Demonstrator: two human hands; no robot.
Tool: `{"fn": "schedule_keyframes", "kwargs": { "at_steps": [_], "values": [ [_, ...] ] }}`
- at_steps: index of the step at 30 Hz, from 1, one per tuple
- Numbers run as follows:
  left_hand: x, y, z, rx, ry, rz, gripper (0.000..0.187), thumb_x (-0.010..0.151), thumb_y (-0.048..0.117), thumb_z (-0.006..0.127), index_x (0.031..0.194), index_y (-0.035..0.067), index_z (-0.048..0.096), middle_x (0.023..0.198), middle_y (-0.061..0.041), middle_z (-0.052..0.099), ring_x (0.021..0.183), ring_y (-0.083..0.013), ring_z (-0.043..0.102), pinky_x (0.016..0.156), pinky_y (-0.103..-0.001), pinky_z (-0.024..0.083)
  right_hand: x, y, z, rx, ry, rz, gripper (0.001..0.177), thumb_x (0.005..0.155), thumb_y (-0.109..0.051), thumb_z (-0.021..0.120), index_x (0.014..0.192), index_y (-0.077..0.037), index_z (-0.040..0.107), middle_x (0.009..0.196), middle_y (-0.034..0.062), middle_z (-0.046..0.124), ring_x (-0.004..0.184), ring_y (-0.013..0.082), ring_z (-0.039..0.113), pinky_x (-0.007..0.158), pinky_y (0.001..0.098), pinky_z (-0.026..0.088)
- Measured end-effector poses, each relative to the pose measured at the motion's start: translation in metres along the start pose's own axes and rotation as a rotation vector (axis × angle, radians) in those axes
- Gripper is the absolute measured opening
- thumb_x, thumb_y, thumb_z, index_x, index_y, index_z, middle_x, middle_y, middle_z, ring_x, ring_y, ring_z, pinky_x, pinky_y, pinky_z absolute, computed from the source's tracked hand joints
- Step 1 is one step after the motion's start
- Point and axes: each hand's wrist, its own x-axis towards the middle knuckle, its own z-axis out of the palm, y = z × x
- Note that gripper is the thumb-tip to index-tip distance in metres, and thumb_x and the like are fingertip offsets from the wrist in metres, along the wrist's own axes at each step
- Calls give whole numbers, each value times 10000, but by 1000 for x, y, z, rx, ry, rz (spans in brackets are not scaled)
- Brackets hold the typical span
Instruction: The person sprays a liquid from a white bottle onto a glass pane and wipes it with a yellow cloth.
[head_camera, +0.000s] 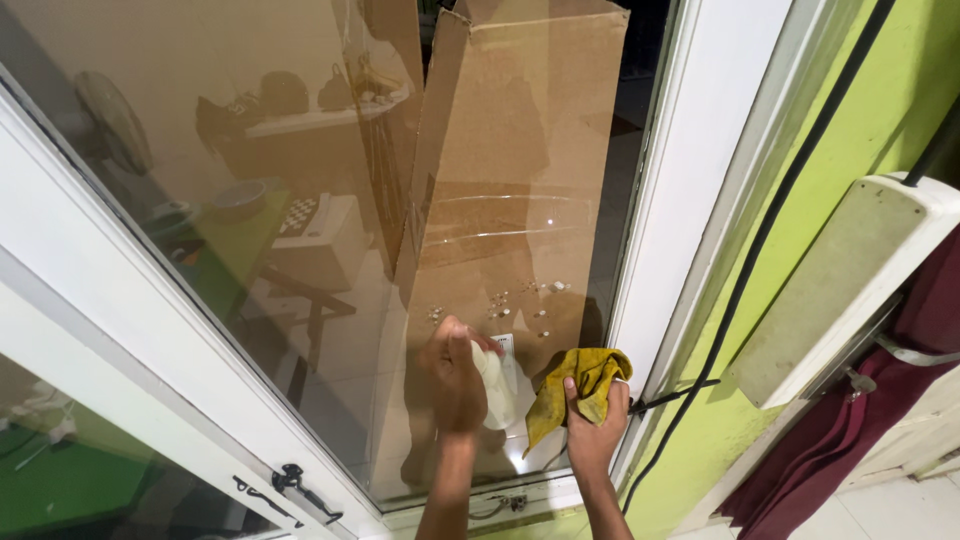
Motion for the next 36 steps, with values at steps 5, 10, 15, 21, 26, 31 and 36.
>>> {"fn": "schedule_keyframes", "kwargs": {
  "at_steps": [5,10,15,21,26,31,36],
  "values": [
    [1,3,-2,-40,56,-73,521,1085,331,336,727,4,527,622,-114,620,601,-226,671,617,-367,521,-3,4,3,-14,8,6,370,888,-272,784,979,21,576,962,90,525,892,217,554,830,357,465],
    [2,-3,-3,-63,89,-12,513,1085,348,341,749,15,541,652,-115,598,631,-221,676,645,-371,538,-4,7,3,-22,19,-29,367,880,-256,796,964,25,576,949,86,525,883,221,548,825,357,462],
    [-2,-8,12,109,-106,-154,532,1044,364,323,682,74,583,559,-70,628,511,-176,661,527,-354,546,-5,8,4,2,-13,43,372,883,-267,788,966,30,579,953,94,504,877,218,539,810,355,468],
    [-12,17,44,-31,-182,16,297,1030,107,416,760,7,486,618,-75,549,608,-178,661,591,-352,547,-6,5,2,22,-12,26,363,879,-258,785,991,31,595,966,94,518,890,218,548,816,351,472],
    [-10,36,53,-36,-180,5,283,1011,74,415,745,-5,472,606,-74,521,565,-159,637,547,-322,535,-7,5,-1,-8,9,16,359,885,-244,779,1010,33,588,973,96,526,888,222,564,820,349,476],
    [-17,29,50,-252,-228,-380,297,995,104,392,737,6,502,581,-70,543,475,-157,573,433,-340,483,-7,3,-2,6,7,-6,349,885,-242,770,1026,26,597,977,90,537,889,216,573,811,344,476],
    [-12,6,18,36,-30,-65,470,1048,209,378,695,20,625,594,-67,665,534,-185,668,548,-333,535,-7,1,-1,11,-24,16,345,881,-226,790,983,38,594,958,102,518,881,230,547,817,351,469]
  ]
}}
